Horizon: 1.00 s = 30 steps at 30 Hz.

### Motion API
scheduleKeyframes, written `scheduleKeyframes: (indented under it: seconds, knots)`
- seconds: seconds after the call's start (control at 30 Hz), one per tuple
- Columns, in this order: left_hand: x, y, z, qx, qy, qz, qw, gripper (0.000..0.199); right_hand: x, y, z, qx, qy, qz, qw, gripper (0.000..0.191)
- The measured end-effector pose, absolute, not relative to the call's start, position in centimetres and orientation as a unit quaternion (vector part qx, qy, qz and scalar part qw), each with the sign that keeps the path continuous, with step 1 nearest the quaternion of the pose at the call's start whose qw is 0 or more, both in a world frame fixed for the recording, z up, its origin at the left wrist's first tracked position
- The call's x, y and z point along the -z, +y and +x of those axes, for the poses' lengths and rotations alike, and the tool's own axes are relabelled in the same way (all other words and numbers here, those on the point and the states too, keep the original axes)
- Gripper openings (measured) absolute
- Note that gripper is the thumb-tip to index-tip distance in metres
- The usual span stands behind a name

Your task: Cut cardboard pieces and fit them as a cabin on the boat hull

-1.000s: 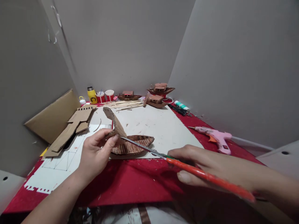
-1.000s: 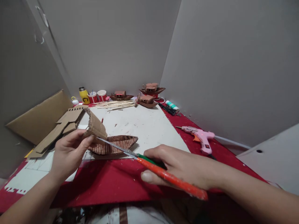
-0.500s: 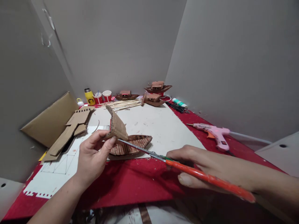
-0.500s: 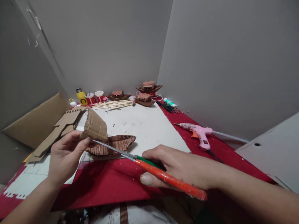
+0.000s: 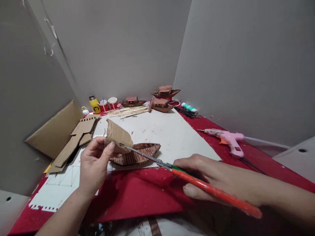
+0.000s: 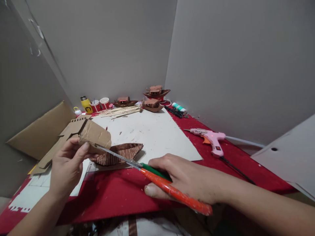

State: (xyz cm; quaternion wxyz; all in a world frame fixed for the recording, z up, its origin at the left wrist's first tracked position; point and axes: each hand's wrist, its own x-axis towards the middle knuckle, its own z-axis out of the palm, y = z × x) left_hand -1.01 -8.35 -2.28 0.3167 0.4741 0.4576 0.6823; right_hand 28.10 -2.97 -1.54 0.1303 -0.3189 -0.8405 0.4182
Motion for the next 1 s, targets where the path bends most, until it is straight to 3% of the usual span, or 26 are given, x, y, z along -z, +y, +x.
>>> scheduleKeyframes:
  seconds: [0.33, 0.57, 0.77, 1.0]
  knots:
    - [2.2, -8.2, -1.2, -0.685, 0.458, 0.453, 0.34, 0.02, 1.3, -2.9, 28.1, -0.423, -0.84, -0.306, 0.151, 0.03]
    - [1.1, -8.2, 0.1, -0.708, 0.391, 0.408, 0.424, 0.021, 2.5, -2.8, 25.0, -0.586, -0.686, -0.265, 0.341, 0.038]
    - [0.6, -9.3, 2.7, -0.669, 0.374, 0.387, 0.513, 0.017, 1.6, -2.7, 20.7, -0.598, -0.623, -0.174, 0.473, 0.029]
    - [0.6, -10.0, 3.6, -0.613, 0.365, 0.383, 0.586, 0.038, 1.4, -3.0, 20.7, -0.555, -0.677, -0.152, 0.459, 0.025]
